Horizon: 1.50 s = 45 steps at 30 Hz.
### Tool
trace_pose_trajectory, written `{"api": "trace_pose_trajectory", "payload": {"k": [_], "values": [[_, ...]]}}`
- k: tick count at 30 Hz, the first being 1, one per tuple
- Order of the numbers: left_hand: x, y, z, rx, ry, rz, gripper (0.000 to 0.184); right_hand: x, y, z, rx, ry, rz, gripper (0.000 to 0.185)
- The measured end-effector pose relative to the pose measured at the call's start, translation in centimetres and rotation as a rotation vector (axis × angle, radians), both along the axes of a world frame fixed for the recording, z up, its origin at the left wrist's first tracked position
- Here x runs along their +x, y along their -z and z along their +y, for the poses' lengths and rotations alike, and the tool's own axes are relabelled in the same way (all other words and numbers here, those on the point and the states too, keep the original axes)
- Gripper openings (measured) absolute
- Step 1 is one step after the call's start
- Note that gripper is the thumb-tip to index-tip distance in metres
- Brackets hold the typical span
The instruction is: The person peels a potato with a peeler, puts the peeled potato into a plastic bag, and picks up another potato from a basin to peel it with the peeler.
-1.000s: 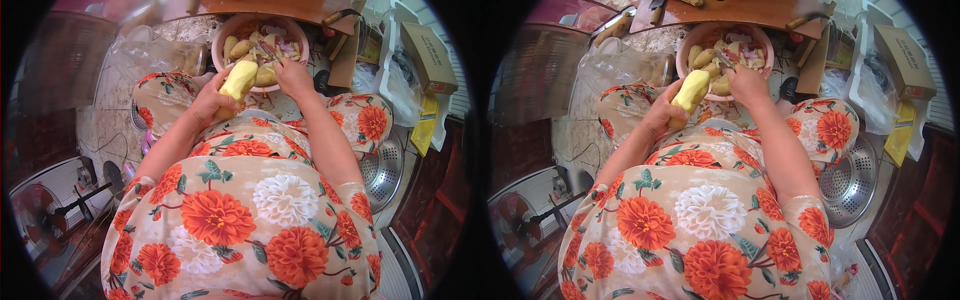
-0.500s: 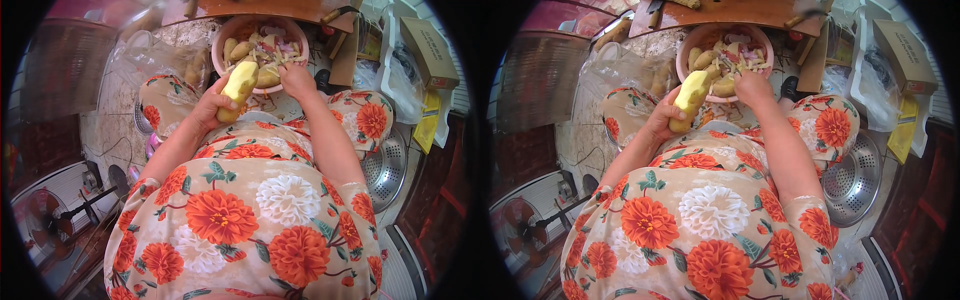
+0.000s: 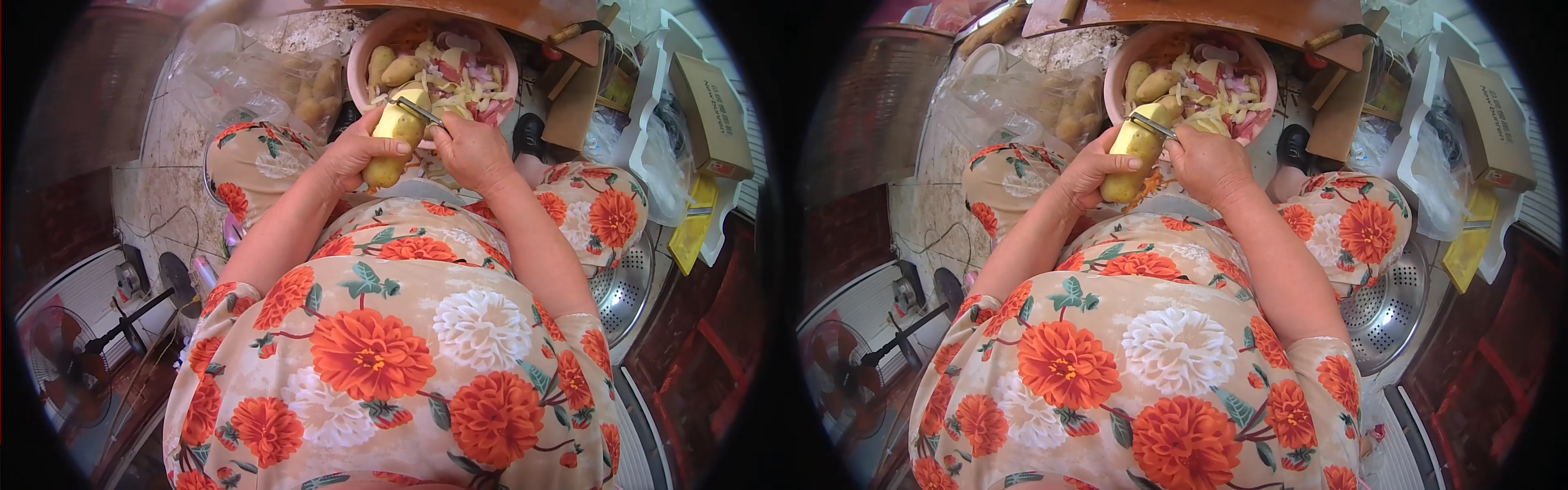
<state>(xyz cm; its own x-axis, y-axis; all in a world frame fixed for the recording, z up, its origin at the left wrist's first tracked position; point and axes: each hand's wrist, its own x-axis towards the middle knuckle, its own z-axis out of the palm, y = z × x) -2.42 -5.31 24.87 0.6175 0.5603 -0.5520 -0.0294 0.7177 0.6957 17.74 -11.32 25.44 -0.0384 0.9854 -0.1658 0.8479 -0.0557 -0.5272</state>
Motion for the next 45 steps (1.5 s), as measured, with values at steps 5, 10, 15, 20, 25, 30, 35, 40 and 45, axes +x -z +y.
{"api": "trace_pose_trajectory", "payload": {"k": [5,10,15,20,25,30,35,40,45], "values": [[-0.1,0.7,-0.2,-0.018,0.035,-0.03,0.086,1.9,3.4,1.0,-0.081,0.107,-0.078,0.03],[-0.6,0.7,0.1,0.004,0.015,-0.101,0.08,3.1,4.3,3.4,-0.1,0.223,-0.094,0.032],[-0.5,1.8,0.1,-0.146,-0.059,-0.146,0.072,0.6,2.2,0.7,0.004,0.105,0.169,0.027],[-0.2,1.3,0.3,-0.205,-0.096,-0.248,0.077,-0.9,0.2,-0.9,0.009,-0.076,0.302,0.024],[-0.1,0.4,-0.1,-0.175,-0.097,-0.194,0.081,-0.9,0.4,-1.2,-0.024,-0.139,0.245,0.022],[-0.2,0.7,-0.4,-0.152,-0.027,-0.088,0.082,0.6,3.4,0.5,-0.012,0.05,0.0,0.027],[-0.8,2.1,-0.2,-0.15,-0.096,-0.071,0.081,3.1,5.6,3.2,0.056,0.345,-0.093,0.031],[-0.1,1.1,-0.4,-0.144,-0.154,-0.034,0.079,-0.1,3.4,0.2,0.028,0.043,0.186,0.029],[0.2,1.6,-0.3,-0.072,-0.142,-0.048,0.085,-1.3,1.8,-0.8,-0.09,-0.111,0.389,0.026]]}}
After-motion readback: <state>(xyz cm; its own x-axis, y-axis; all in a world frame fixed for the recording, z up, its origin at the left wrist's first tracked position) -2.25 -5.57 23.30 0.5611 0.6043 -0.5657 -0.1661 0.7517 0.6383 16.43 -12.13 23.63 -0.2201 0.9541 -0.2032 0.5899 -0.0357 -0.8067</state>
